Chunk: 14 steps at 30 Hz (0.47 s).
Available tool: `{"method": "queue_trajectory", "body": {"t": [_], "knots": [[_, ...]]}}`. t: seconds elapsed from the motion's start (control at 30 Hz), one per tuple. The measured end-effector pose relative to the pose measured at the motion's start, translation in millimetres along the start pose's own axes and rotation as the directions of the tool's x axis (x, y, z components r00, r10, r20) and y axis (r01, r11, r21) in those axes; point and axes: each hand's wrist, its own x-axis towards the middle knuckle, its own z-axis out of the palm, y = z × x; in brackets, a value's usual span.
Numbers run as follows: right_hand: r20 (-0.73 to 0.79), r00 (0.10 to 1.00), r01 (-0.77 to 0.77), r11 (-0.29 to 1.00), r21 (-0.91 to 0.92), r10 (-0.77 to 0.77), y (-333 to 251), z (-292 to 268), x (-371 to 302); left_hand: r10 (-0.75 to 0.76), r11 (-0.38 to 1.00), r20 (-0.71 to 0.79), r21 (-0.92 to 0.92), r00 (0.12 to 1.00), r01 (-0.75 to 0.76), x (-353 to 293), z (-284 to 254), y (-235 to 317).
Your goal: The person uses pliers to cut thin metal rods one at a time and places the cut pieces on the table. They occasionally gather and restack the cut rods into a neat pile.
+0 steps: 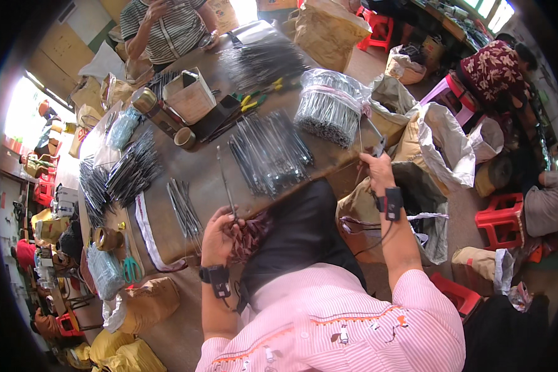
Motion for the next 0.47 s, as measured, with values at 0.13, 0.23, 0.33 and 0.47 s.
{"method": "queue_trajectory", "body": {"t": [0.13,0.23,0.33,0.47], "knots": [[0.238,0.925,-0.365,0.864,0.348,0.295,-13.7,-14.9,-10.5,0.003,1.0,-0.037,-0.03,0.999,-0.004,-11.0,-11.6,4.3],[0.409,0.871,-0.446,0.786,0.429,0.271,-23.6,-8.8,12.7,-0.018,1.0,0.012,-0.015,1.0,0.018,-4.4,-4.0,1.3],[0.333,0.896,-0.433,0.738,0.518,0.293,-23.4,0.0,47.9,-0.009,1.0,0.144,0.001,0.99,0.009,-0.1,8.0,-5.7],[0.484,0.811,-0.581,0.541,0.608,0.328,-3.6,-7.6,72.8,-0.05,0.998,0.059,0.025,0.997,0.049,-5.3,12.7,-11.0]]}}
